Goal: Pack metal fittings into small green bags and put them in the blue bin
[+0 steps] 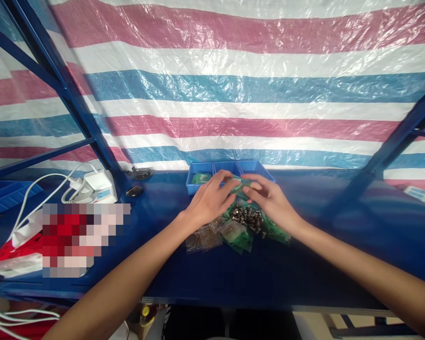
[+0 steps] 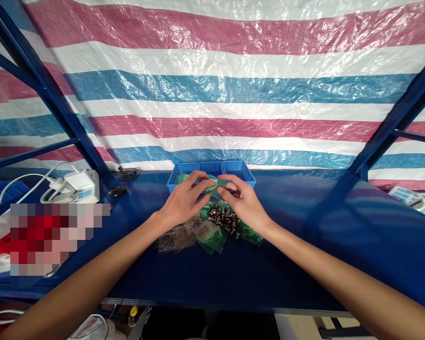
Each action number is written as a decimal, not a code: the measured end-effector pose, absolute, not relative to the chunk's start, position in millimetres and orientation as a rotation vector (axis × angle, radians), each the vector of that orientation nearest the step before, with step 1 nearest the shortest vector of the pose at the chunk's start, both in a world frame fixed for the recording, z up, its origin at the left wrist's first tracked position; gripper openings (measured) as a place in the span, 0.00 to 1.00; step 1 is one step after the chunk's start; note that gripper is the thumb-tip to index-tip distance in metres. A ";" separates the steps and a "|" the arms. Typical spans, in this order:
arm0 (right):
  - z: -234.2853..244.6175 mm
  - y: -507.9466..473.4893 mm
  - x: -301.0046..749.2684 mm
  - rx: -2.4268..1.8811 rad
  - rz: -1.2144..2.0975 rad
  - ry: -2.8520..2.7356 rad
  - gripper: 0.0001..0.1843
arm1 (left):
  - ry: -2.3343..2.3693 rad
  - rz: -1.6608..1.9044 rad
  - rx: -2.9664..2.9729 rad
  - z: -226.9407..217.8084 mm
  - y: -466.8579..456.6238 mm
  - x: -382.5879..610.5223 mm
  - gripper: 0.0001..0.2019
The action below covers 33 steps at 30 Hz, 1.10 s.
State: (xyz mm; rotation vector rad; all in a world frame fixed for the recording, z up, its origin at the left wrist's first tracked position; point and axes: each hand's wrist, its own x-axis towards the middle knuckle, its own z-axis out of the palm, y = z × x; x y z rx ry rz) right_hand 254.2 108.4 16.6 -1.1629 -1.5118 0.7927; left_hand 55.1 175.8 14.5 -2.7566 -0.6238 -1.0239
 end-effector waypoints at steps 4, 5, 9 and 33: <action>14.8 110.5 255.9 -1.160 0.796 -1.607 0.23 | -0.613 -1.141 -2.735 15.0 176.4 55.5 0.10; 14.6 110.6 255.9 -1.145 0.802 -1.640 0.24 | -0.614 -1.175 -2.738 15.1 176.5 55.8 0.10; 13.6 108.9 254.3 -1.123 0.830 -1.733 0.21 | -0.641 -1.245 -2.777 14.3 175.9 57.2 0.13; 11.7 112.4 258.5 -1.087 0.742 -1.601 0.13 | -0.909 -1.536 -2.921 13.0 174.0 62.5 0.17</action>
